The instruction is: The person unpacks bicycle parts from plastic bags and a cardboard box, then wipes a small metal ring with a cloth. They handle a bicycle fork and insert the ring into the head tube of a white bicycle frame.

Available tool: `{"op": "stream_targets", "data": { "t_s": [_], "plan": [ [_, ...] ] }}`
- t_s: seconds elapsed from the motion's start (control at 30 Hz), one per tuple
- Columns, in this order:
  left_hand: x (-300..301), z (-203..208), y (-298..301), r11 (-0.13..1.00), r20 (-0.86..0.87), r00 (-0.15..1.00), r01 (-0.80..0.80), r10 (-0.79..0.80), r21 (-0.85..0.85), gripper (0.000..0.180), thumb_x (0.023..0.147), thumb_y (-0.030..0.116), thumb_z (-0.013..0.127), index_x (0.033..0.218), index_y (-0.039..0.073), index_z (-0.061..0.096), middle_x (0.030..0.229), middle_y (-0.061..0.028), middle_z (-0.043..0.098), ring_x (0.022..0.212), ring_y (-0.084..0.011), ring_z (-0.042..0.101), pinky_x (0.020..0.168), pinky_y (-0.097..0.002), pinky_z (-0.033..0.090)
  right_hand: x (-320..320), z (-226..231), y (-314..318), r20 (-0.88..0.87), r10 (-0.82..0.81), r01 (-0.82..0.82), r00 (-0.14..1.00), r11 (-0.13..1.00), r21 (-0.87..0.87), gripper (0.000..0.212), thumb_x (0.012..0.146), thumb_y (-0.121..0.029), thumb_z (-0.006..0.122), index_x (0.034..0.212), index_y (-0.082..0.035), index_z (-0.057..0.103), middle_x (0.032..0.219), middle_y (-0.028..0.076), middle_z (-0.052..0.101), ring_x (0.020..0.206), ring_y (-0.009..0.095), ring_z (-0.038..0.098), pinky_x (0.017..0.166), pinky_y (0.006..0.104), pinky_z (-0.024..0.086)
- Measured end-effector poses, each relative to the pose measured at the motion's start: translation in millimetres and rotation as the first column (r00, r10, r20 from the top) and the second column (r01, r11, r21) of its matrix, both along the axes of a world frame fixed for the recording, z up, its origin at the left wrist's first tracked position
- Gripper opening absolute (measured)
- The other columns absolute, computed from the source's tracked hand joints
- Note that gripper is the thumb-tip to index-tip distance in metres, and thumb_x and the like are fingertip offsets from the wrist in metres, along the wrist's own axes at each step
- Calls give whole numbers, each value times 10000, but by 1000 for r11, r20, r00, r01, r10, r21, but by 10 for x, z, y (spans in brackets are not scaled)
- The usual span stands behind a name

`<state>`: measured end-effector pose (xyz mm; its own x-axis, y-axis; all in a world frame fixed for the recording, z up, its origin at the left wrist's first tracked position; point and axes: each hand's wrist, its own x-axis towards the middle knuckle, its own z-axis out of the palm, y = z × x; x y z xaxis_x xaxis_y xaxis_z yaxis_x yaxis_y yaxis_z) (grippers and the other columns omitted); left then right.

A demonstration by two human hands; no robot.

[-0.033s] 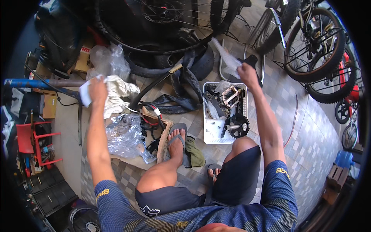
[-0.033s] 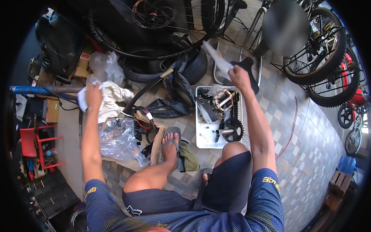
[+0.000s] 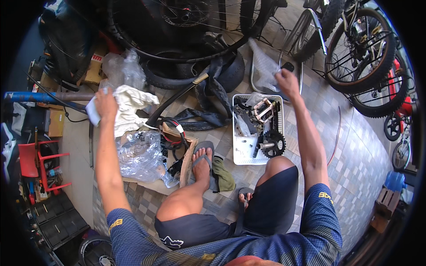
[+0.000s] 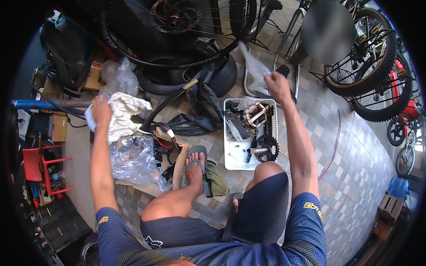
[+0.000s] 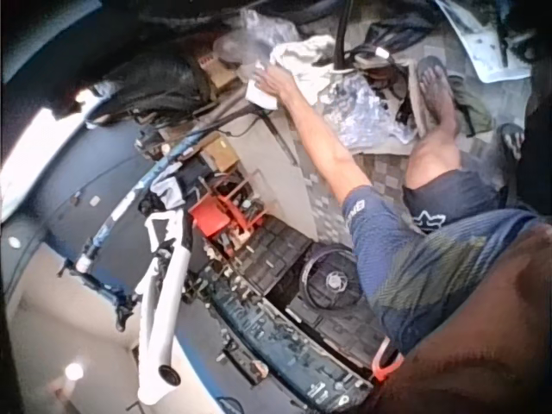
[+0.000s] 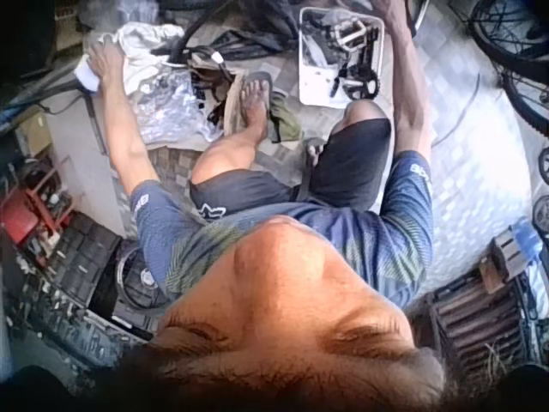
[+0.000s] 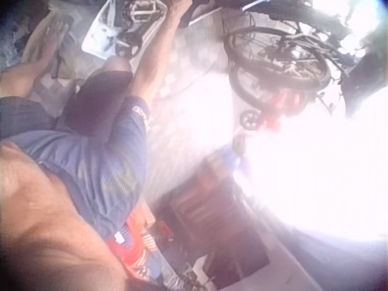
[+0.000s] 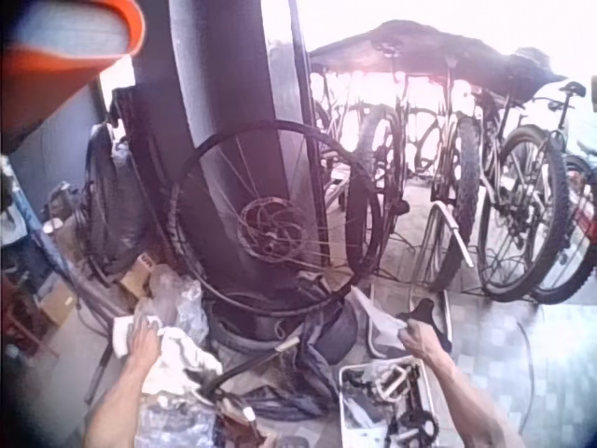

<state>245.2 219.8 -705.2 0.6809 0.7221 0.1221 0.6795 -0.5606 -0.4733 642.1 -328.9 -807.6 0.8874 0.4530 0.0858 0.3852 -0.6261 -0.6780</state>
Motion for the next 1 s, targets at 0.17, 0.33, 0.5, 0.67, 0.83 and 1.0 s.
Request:
{"op": "stream_targets", "data": {
  "t_s": [0.17, 0.33, 0.5, 0.67, 0.83, 1.0],
  "plan": [
    [296, 694, -335, 981, 263, 946, 167, -187, 95, 806, 834, 136, 738, 1536, 142, 342, 1563, -245, 297, 1405, -436, 362, 1121, -520, 348, 54, 1034, 83, -327, 250, 9, 911, 781, 624, 326, 968, -266, 587, 1108, 3, 704, 917, 6, 666, 886, 85, 585, 822, 243, 460],
    [1288, 977, -1793, 508, 731, 492, 830, -473, -230, 1202, 674, 366, 922, 1611, 190, 190, 1619, -200, 227, 1475, -371, 294, 1178, -463, 311, -690, 1722, 932, -227, 568, -321, 791, 702, 636, 307, 1039, -325, 574, 1133, -53, 683, 964, -25, 657, 893, 60, 581, 806, 240, 483],
    [1571, 629, -2150, 172, 861, 492, 866, -130, -469, 675, 787, 43, 742, 1418, 108, 512, 1297, -166, 583, 1094, -325, 662, 858, -399, 567, -1162, 1942, 1340, -17, 787, -581, 616, 469, 665, 308, 1018, -309, 612, 1128, -26, 661, 912, 32, 665, 852, 107, 599, 771, 276, 493],
    [1175, 738, -1501, 466, 438, 481, 872, -759, -150, 682, 761, -126, 527, 1326, 237, 644, 1125, -125, 611, 948, -370, 674, 810, -452, 588, -860, 1608, 484, -83, 608, -593, 790, 791, 148, 382, 984, -347, 631, 1175, -20, 674, 1134, 138, 720, 1058, 259, 693, 916, 374, 531],
    [656, 1126, -266, 879, -94, 885, 464, -455, 111, 677, 840, -31, 570, 1470, 207, 503, 1480, -195, 444, 1323, -379, 490, 1083, -473, 430, -720, 660, -228, -104, 333, -348, 937, 912, -217, 269, 923, -266, 618, 1089, -73, 704, 1037, 184, 721, 939, 363, 698, 825, 455, 554],
    [972, 574, -672, 794, -120, 787, 608, -605, -14, 661, 796, 113, 767, 1414, 80, 535, 1508, -234, 431, 1396, -406, 418, 1121, -505, 373, -1097, -137, -331, -227, 323, -393, 919, 697, -599, 327, 870, -376, 696, 1019, -84, 707, 962, 156, 719, 966, 329, 691, 828, 458, 555]
  ]
}}
